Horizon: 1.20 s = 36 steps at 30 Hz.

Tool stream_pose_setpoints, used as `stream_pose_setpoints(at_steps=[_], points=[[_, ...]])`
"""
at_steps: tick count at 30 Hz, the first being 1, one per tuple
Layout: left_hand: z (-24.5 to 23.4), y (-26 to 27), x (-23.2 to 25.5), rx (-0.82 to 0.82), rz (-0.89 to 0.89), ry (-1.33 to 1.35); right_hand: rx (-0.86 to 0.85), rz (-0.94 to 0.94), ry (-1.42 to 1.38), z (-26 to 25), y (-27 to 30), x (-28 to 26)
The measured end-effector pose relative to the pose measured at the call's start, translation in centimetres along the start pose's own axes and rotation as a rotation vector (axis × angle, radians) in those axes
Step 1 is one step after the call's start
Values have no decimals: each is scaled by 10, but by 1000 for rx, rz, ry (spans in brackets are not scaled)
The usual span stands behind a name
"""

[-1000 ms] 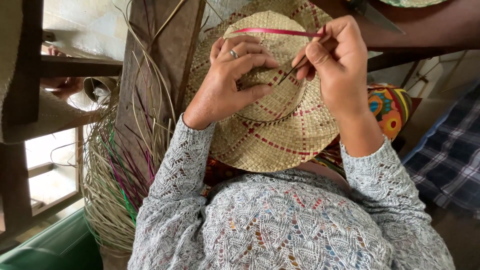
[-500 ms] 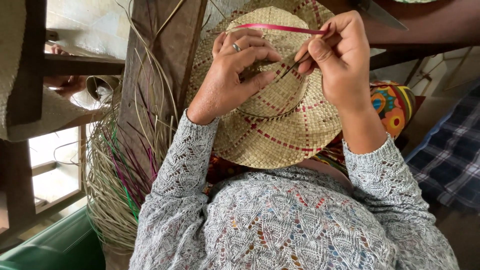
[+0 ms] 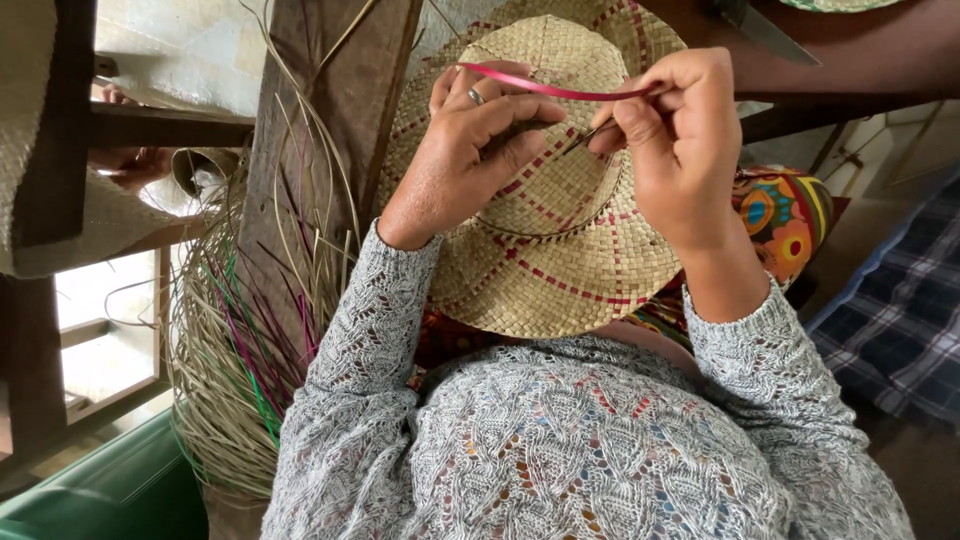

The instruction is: Weaving a decorative pink ribbon into a straw hat using a thin metal tool to create a pattern.

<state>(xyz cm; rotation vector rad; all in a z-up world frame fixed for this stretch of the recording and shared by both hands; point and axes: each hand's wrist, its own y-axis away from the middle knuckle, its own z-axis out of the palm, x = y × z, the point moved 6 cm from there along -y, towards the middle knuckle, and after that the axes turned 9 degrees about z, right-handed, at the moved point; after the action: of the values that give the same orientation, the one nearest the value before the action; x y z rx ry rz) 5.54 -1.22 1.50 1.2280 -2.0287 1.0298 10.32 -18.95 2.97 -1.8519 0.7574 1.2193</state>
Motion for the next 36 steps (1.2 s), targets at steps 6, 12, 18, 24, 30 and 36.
stream_pose_setpoints(at_steps=[6, 12, 18, 24, 30, 36], points=[[0, -1, 2, -3, -22, 13, -14, 105, -74, -4, -3, 5], [0, -3, 3, -4, 28, -14, -99, 397, -269, -9, -9, 39], [1, -4, 2, -25, -5, -7, -96, 538, -434, -10, -7, 57], [-1, -4, 3, 4, 18, -11, -113, 381, -398, -9, -4, 41], [-1, -5, 5, 0, 2, -15, -98, 224, -201, -7, -5, 22], [-2, -4, 3, 4, -6, -3, -63, 351, -251, -10, -8, 27]])
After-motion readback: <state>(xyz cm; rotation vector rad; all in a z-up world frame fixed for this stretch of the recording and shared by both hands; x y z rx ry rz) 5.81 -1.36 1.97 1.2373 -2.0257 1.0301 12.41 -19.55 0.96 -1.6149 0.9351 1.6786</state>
